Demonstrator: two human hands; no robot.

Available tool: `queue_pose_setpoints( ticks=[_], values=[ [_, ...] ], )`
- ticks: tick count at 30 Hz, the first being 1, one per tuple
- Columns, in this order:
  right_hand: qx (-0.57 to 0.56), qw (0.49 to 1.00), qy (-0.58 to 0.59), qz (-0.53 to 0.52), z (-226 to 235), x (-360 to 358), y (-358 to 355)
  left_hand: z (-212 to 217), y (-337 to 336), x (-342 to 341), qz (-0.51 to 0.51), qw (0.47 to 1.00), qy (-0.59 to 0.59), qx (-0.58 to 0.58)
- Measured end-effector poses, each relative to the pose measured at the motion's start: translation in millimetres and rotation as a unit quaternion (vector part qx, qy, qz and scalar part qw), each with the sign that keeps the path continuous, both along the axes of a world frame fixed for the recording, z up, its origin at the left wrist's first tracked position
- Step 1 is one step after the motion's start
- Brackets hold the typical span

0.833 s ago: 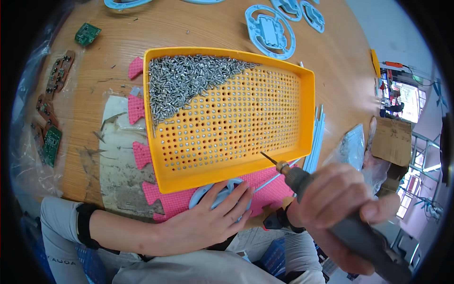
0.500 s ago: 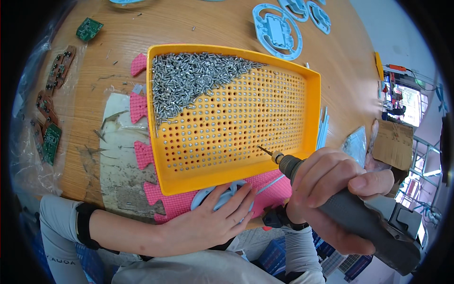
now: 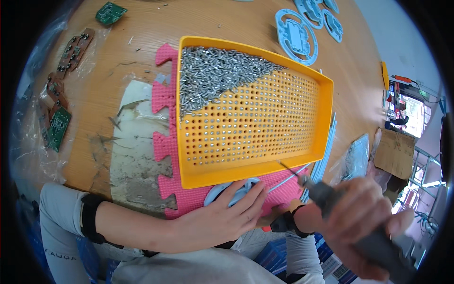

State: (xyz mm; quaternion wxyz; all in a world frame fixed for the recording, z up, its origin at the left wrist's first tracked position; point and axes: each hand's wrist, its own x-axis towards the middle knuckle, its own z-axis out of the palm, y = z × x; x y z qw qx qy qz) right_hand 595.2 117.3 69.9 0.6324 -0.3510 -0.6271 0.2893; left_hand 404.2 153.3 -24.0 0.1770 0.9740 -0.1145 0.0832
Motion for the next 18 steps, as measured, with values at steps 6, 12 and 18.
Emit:
queue_pose_setpoints(
  ticks=[6,12,18],
  values=[
    [-0.051,0.998,0.035,-0.005,0,-46,-10,-3,-3,-3,0.018,1.0,-0.003,-0.018],
    [-0.085,0.989,0.015,0.122,-5,-49,7,-6,-9,-1,0.044,0.998,-0.04,-0.001],
    [-0.092,0.987,-0.001,0.13,-9,-53,10,-10,-11,-2,0.046,0.998,-0.047,0.001]
  ],
)
